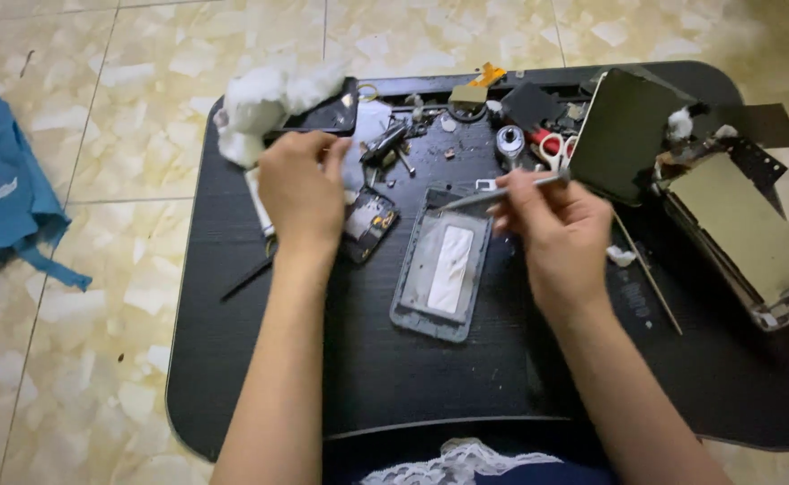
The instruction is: Using a precision tool to manipulate and repair the internal chassis of a mobile phone.
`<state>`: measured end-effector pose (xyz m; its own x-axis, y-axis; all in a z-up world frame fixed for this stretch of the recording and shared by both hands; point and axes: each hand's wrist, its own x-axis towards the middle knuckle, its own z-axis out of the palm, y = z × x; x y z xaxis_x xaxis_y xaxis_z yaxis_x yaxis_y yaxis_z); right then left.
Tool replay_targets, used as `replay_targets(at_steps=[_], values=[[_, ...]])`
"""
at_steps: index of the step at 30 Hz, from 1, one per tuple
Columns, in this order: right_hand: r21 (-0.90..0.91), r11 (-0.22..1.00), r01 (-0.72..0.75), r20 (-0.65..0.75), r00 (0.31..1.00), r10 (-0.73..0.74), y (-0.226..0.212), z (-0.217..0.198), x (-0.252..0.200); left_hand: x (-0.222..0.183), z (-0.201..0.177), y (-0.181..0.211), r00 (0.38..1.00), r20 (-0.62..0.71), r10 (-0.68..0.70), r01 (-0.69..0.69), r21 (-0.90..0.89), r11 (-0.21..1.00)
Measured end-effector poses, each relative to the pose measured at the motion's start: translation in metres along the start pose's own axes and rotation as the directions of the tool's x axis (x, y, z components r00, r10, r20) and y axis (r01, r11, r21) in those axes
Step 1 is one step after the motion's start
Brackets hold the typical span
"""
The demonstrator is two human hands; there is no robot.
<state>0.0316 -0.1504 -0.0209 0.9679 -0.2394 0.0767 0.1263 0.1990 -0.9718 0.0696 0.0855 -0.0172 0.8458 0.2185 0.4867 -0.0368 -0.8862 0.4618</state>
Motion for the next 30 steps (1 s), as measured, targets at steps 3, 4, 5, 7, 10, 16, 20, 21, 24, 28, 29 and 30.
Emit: replay_targets(at_steps=[3,4,5,7,10,16,20,21,24,28,29,30], values=[[-0.075,0.997,0.028,0.062,0.998,-0.024,0.0,0.007,0.002,0.015,0.009,-0.01,0.998,-0.006,-0.055,0.056,0.096,0.994],[-0.074,0.997,0.029,0.056,0.998,-0.024,-0.001,0.008,0.004,0.02,0.015,-0.013,0.999,-0.003,-0.051,0.051,0.094,0.994],[-0.075,0.997,0.033,0.073,0.997,-0.028,-0.001,0.009,0.005,0.023,0.021,-0.016,0.998,-0.008,-0.068,0.068,0.099,0.993],[-0.075,0.996,0.037,0.087,0.996,-0.03,-0.002,0.011,0.006,0.028,0.029,-0.02,0.997,-0.01,-0.082,0.083,0.105,0.991],[-0.072,0.997,0.039,0.094,0.995,-0.032,-0.003,0.013,0.009,0.033,0.038,-0.021,0.995,-0.007,-0.104,0.105,0.116,0.988],[-0.062,0.998,-0.002,0.105,0.994,0.008,-0.002,0.014,0.012,0.037,0.048,-0.028,0.99,-0.013,-0.143,0.143,0.17,0.975],[-0.044,0.999,-0.021,0.101,0.995,0.025,0.0,0.013,0.011,0.037,0.051,-0.032,0.992,-0.009,-0.13,0.129,0.186,0.974],[-0.037,0.999,-0.023,0.098,0.995,0.026,0.0,0.012,0.011,0.037,0.052,-0.032,0.991,-0.011,-0.131,0.13,0.188,0.974],[-0.048,0.999,-0.021,0.103,0.994,0.026,-0.002,0.012,0.01,0.036,0.053,-0.033,0.993,-0.014,-0.118,0.118,0.189,0.975],[-0.048,0.999,-0.015,0.093,0.995,0.019,-0.002,0.011,0.01,0.032,0.046,-0.025,0.995,-0.035,-0.09,0.095,0.196,0.976],[-0.034,0.998,-0.047,0.051,0.997,0.049,-0.005,0.011,0.009,0.029,0.045,-0.022,0.996,-0.044,-0.072,0.08,0.198,0.977],[-0.018,0.997,-0.079,0.01,0.997,0.079,-0.008,0.01,0.008,0.027,0.043,-0.02,0.997,-0.053,-0.055,0.064,0.199,0.978]])
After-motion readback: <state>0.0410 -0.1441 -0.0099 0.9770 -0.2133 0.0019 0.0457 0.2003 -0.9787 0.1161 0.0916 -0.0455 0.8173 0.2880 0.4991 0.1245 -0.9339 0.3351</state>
